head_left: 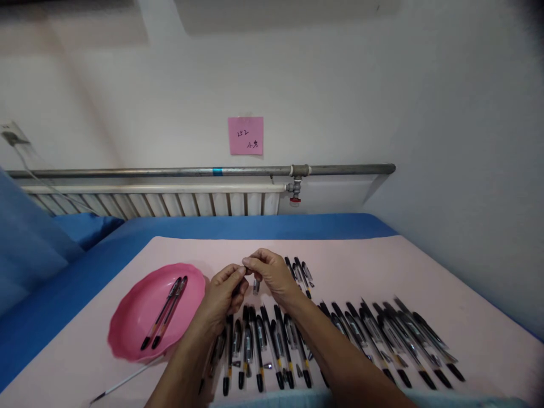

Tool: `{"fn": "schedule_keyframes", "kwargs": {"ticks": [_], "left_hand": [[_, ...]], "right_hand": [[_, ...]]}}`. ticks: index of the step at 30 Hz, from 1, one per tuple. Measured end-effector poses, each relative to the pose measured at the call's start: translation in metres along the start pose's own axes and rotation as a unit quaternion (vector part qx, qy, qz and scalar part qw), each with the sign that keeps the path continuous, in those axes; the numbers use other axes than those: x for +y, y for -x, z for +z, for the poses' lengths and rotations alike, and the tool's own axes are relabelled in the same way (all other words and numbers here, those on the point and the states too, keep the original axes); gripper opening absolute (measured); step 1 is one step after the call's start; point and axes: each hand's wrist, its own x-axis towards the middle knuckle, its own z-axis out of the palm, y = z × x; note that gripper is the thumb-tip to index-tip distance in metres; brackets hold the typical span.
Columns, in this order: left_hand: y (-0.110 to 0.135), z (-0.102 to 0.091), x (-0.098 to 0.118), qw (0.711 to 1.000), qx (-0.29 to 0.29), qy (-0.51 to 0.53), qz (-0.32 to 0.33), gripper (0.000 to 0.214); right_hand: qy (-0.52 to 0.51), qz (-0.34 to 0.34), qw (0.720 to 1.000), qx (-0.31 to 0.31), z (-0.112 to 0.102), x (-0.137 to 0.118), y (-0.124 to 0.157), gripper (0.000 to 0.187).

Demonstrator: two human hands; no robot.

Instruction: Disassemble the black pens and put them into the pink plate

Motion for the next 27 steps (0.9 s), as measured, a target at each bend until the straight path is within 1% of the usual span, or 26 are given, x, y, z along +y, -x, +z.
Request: {"fn": "schedule_keyframes", "kwargs": {"ticks": [4,5,8,10,13,16,17,20,22,24,27], "left_hand": [[-0.0004,0.0004,0.0002,1.0,0.004,0.004,-0.003,0.029],[-0.0005,0.0005,0.0004,1.0,0.004,0.004,-0.004,0.029],[-0.0005,0.0008,0.0008,1.0,0.006,-0.004,-0.003,0.028],[-0.0002,0.0009,0.001,1.0,0.008,-0.005,-0.004,0.029],[0.0003,0.001,0.0013,1.0,0.008,0.0,-0.005,0.029],[0.0003,0.0016,0.0016,1.0,0.017,-0.002,-0.004,0.03],[0.0001,0.0016,0.0016,1.0,0.02,-0.003,-0.004,0.03],[-0.0005,0.001,0.0018,1.0,0.017,-0.003,-0.002,0.031],[-0.0007,0.0003,0.0017,1.0,0.014,-0.004,0.003,0.031],[-0.001,0.0002,0.0011,1.0,0.019,-0.017,0.011,0.03],[-0.0024,0.0007,-0.0012,0.995,0.05,-0.071,0.046,0.03]], "right_hand": [[-0.017,0.02,0.999,-0.031,0.0011,-0.0012,0.0008,0.018],[-0.007,0.015,0.999,-0.029,0.001,-0.0012,0.0009,0.017],[0.039,-0.011,0.999,0.004,0.0005,-0.001,0.001,0.015],[0.035,-0.006,0.999,0.001,0.0001,-0.0007,0.0009,0.016],[0.012,0.001,1.0,-0.025,-0.0006,-0.0002,0.0002,0.018],[0.045,-0.026,0.999,0.003,-0.0015,0.0003,-0.0008,0.015],[0.048,-0.024,0.999,0.008,-0.0017,0.0004,-0.0011,0.015],[-0.001,0.008,1.0,-0.016,-0.0023,0.0012,-0.0019,0.018],[-0.019,0.013,0.999,-0.03,-0.0023,0.0019,-0.0023,0.018],[-0.002,-0.001,1.0,-0.02,-0.0022,0.0029,-0.0027,0.016],[0.049,-0.023,0.999,0.006,-0.0028,0.0057,-0.0039,0.016]]}}
